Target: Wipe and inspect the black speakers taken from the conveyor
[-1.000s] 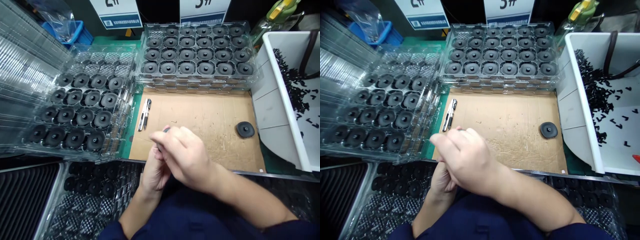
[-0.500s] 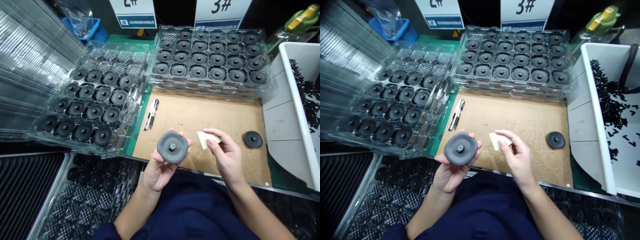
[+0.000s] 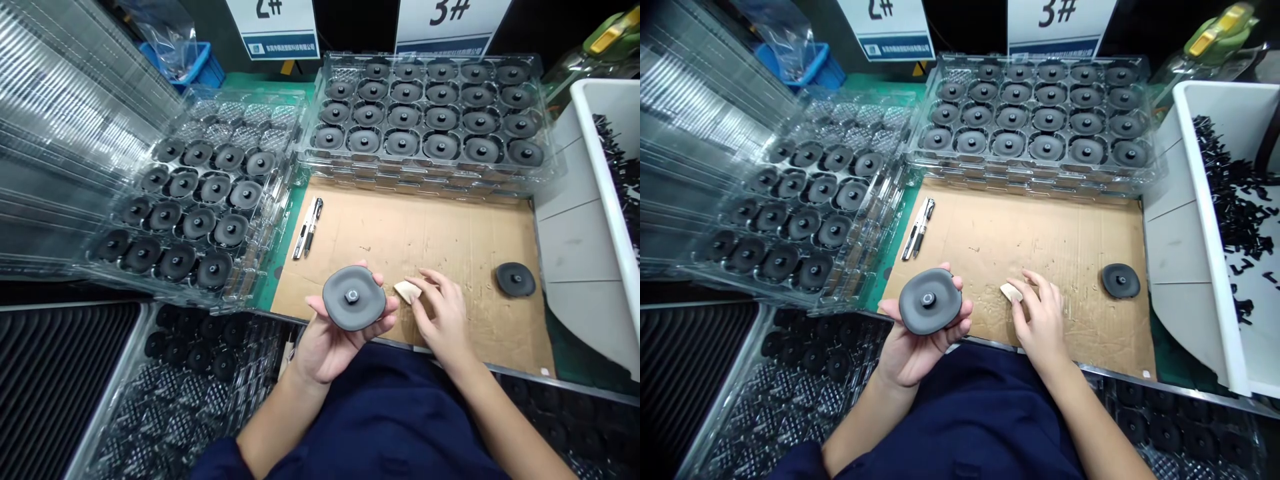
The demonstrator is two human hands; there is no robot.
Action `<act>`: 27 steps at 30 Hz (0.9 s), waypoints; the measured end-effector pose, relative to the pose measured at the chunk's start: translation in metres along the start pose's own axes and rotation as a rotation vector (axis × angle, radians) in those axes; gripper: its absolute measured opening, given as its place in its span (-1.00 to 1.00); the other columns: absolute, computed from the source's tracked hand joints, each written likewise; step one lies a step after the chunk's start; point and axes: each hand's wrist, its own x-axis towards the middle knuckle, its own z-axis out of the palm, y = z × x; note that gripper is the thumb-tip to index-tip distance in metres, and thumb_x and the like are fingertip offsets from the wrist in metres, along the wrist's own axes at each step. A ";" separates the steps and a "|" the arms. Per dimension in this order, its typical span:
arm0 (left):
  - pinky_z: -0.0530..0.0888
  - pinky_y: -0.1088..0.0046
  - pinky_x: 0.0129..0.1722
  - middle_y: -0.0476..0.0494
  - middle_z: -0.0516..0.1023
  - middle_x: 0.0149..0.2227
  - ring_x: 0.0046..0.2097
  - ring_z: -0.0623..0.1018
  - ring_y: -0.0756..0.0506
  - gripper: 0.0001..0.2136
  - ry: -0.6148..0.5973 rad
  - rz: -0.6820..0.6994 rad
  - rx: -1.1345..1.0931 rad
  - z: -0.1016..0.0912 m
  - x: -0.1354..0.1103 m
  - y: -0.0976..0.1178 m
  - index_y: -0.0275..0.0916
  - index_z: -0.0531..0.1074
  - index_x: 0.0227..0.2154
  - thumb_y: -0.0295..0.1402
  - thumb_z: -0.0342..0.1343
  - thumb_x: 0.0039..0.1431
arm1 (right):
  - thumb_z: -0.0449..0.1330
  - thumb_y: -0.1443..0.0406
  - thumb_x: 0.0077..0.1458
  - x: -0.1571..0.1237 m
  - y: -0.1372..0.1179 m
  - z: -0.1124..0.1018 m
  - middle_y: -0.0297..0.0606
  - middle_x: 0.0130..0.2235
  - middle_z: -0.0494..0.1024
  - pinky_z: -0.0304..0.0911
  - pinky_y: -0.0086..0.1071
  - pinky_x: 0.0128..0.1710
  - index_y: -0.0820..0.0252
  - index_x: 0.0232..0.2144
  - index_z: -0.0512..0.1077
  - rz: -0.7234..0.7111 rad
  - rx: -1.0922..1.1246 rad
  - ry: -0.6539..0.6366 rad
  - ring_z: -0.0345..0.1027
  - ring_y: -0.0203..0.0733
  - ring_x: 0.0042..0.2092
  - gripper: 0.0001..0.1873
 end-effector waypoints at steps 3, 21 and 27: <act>0.52 0.47 -0.22 -0.06 0.48 -0.04 -0.13 0.56 -0.13 -0.49 0.020 -0.002 0.055 -0.001 -0.003 -0.002 -0.07 0.41 -0.04 0.05 0.09 -0.05 | 0.07 0.26 0.14 0.001 0.005 0.004 -0.11 0.02 0.31 0.15 -0.02 0.03 0.12 -0.02 0.37 0.057 0.014 -0.015 0.21 -0.02 0.01 -0.66; 0.28 0.17 0.00 -0.24 0.35 0.07 0.03 0.40 -0.22 0.08 -0.198 0.646 1.623 -0.020 -0.002 -0.001 0.10 -0.33 0.23 -0.50 0.34 -0.18 | 0.13 0.37 0.14 -0.002 -0.042 -0.049 -0.27 -0.22 0.48 0.24 -0.30 -0.18 0.06 -0.06 0.38 0.123 0.562 -0.023 0.33 -0.23 -0.21 -0.70; 0.28 0.22 0.02 -0.18 0.42 -0.03 -0.03 0.43 -0.19 0.06 -0.179 0.531 1.419 -0.007 -0.006 0.002 0.02 -0.27 0.26 -0.49 0.35 -0.19 | 0.23 0.32 0.08 0.015 -0.063 -0.073 -0.30 -0.27 0.51 0.27 -0.36 -0.26 0.06 -0.13 0.44 0.142 0.832 -0.392 0.38 -0.26 -0.26 -0.74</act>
